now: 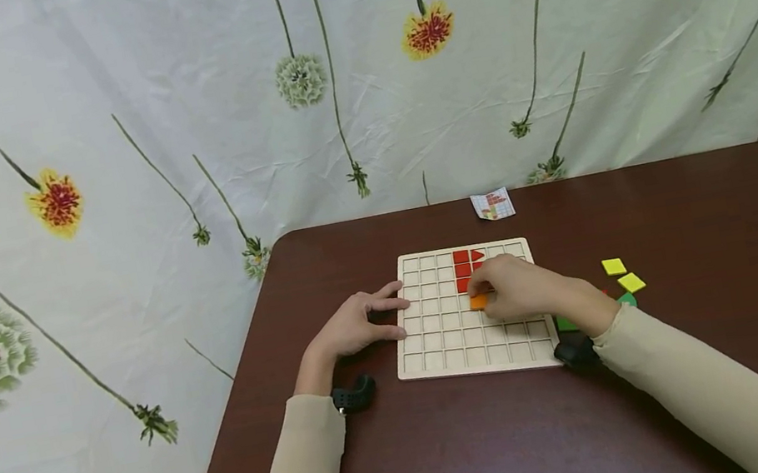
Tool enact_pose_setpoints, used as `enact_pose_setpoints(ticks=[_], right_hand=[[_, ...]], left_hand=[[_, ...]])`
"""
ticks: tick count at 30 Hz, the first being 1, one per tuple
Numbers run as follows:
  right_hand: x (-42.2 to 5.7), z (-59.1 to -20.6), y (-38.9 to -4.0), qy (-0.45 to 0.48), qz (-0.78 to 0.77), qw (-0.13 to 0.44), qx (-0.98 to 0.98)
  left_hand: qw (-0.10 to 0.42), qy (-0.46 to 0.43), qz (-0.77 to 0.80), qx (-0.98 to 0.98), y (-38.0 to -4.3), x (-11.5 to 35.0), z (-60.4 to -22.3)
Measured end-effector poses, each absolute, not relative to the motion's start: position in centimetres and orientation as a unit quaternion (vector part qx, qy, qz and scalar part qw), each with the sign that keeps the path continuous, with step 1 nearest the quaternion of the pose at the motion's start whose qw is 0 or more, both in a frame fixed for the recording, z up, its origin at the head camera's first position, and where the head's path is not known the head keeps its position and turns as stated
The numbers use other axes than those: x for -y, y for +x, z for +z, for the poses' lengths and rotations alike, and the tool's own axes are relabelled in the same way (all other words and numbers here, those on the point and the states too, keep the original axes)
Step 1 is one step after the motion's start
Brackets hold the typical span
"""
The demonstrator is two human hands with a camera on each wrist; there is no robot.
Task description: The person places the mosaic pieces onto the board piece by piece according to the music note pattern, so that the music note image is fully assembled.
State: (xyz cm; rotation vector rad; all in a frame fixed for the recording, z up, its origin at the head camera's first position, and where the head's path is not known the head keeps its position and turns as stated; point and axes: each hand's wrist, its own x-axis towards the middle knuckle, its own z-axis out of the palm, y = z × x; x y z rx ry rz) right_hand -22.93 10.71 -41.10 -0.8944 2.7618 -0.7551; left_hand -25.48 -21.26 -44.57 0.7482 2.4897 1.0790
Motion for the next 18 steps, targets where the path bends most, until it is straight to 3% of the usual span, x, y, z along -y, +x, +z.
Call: enact_pose_setpoints(ticks=[18], right_hand=[[-9.4,-41.3,-22.9,-0.325,-0.237,0.028,-0.915]], left_hand=[[0.165,0.267,0.375,-0.872,-25.3,21.3,-44.4]])
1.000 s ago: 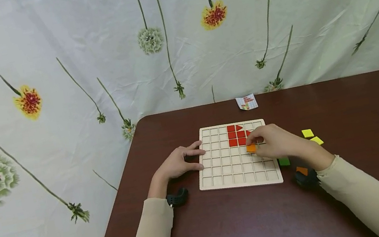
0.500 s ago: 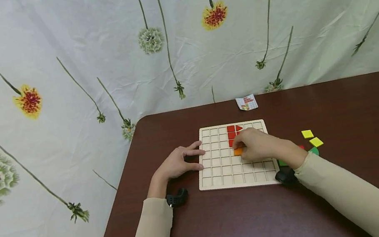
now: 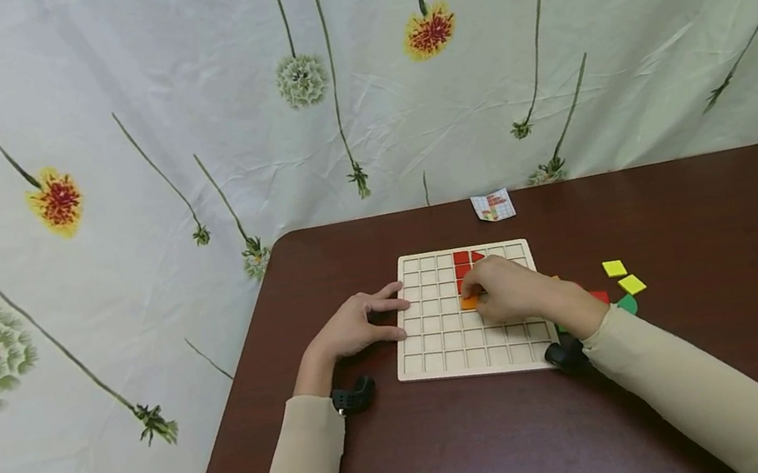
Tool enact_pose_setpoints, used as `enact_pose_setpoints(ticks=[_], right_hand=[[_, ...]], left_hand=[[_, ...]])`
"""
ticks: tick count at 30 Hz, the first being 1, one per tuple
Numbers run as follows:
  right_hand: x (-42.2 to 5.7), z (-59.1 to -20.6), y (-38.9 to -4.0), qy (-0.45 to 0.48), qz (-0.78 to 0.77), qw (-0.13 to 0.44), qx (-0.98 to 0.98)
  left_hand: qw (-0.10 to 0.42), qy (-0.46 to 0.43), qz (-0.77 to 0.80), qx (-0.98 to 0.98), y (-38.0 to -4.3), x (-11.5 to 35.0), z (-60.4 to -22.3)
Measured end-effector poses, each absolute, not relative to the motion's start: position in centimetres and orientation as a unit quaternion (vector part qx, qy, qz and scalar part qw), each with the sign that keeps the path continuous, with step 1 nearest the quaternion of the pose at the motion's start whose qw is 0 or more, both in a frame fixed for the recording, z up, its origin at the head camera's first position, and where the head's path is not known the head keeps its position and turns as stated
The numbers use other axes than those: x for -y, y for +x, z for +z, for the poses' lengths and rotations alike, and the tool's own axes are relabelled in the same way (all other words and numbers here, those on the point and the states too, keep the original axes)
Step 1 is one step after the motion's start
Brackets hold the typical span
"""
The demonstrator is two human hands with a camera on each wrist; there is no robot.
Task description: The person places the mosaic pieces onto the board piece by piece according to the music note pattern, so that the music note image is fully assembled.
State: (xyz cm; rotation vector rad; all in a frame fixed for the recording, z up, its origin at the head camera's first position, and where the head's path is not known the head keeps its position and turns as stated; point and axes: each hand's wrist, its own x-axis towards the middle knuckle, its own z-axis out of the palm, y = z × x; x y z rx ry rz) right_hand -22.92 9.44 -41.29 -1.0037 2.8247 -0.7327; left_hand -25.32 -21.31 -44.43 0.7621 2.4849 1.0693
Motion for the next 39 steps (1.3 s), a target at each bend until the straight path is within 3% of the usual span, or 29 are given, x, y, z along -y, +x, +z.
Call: enact_pose_setpoints(ticks=[17,33,39], right_hand=[[-12.5,-40.8,-22.4,-0.320,-0.257,0.038,-0.911],[-18.7,-40.2,-18.7,-0.280,-0.247,0.022,-0.927],[-20.2,-40.4,-17.6,-0.274,-0.248,0.053,-0.928]], left_hand=[[0.166,0.258,0.382,-0.872,-25.3,21.2,-44.6],[0.162,0.268,0.386,-0.868,-25.2,21.4,-44.8],[0.159,0.269,0.384,-0.869,-25.3,21.3,-44.6]])
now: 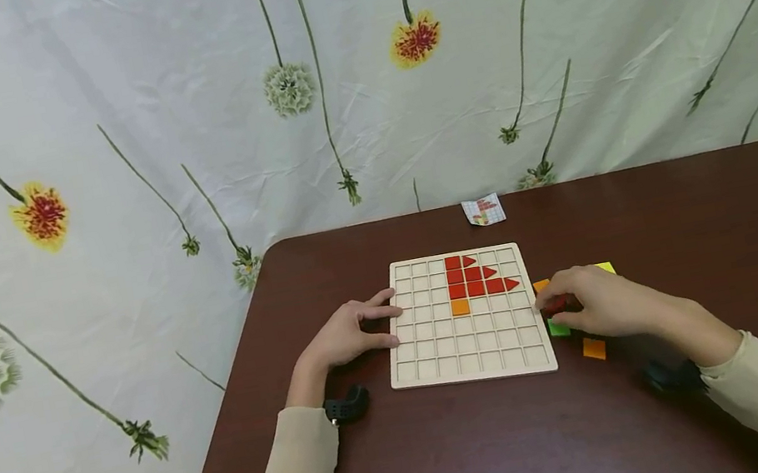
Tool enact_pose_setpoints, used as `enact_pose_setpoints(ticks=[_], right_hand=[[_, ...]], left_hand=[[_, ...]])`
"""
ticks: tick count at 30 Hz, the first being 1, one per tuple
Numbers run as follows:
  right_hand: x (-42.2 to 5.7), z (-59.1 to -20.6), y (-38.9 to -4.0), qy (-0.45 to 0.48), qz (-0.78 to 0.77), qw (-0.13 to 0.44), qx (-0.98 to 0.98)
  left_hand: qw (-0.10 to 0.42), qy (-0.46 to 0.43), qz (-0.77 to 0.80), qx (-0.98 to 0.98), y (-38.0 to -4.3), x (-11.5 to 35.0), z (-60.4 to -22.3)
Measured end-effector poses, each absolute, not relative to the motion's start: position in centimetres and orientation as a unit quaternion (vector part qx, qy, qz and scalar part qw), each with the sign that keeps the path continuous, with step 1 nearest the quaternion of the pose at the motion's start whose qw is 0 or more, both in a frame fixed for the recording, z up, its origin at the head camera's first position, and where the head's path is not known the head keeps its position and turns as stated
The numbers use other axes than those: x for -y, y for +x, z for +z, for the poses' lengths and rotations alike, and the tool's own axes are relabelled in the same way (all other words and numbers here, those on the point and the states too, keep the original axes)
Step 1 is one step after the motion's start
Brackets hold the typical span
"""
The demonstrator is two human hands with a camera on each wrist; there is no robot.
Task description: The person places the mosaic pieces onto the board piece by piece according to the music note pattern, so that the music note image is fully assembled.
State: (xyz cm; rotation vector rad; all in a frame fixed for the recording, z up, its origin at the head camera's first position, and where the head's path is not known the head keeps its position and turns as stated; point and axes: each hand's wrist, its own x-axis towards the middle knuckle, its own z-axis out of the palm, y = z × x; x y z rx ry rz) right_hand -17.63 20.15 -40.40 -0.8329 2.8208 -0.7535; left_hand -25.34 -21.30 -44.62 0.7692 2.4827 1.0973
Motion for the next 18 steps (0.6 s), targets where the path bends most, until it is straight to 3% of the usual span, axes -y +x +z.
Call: enact_pose_setpoints(ticks=[18], right_hand=[[-20.8,-42.0,-16.3,-0.259,-0.229,0.044,-0.937]], left_hand=[[0.157,0.266,0.382,-0.871,-25.5,21.2,-44.8]])
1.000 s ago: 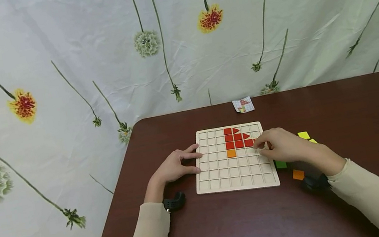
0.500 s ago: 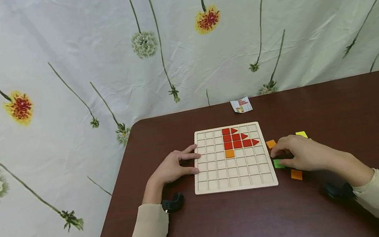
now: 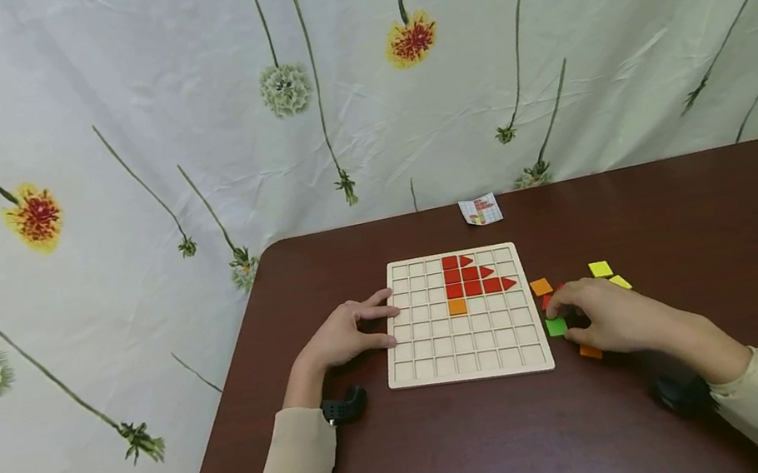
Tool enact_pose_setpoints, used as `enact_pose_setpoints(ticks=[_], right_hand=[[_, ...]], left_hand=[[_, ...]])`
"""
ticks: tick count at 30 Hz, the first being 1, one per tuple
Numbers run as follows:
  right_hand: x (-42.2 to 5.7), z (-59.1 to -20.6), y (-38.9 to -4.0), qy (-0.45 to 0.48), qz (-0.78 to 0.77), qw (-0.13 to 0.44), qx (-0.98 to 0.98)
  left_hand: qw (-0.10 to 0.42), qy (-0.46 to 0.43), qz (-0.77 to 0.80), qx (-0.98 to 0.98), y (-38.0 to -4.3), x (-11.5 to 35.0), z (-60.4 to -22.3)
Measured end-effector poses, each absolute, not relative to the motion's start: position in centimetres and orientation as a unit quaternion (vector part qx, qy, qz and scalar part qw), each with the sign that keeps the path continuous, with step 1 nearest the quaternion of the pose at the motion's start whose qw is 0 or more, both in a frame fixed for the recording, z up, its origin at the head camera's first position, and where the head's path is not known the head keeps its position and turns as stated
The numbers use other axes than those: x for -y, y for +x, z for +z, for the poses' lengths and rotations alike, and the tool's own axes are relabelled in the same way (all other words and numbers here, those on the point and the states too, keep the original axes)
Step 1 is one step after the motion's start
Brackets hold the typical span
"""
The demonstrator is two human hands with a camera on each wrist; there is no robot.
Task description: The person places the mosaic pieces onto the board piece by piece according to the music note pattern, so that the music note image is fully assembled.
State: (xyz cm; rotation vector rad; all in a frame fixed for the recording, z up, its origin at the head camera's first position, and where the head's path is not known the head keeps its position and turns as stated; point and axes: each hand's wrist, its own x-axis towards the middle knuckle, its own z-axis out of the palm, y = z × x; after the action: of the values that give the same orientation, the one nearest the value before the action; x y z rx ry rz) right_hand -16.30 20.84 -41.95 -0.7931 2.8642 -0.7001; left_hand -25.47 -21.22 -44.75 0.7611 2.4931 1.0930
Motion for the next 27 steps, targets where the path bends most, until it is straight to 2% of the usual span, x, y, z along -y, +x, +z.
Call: enact_pose_setpoints(ticks=[11,21,27], right_hand=[[-20.3,-41.2,-16.7,-0.259,-0.259,0.043,-0.930],[-18.7,-41.5,-17.3,-0.284,-0.264,-0.003,-0.922],[-16.9,-41.4,-18.3,-0.291,-0.277,-0.005,-0.916]], left_hand=[[0.157,0.268,0.382,-0.870,-25.6,21.3,-44.8],[0.156,0.268,0.388,-0.868,-25.5,21.3,-45.0],[0.157,0.266,0.388,-0.868,-25.4,21.3,-44.8]])
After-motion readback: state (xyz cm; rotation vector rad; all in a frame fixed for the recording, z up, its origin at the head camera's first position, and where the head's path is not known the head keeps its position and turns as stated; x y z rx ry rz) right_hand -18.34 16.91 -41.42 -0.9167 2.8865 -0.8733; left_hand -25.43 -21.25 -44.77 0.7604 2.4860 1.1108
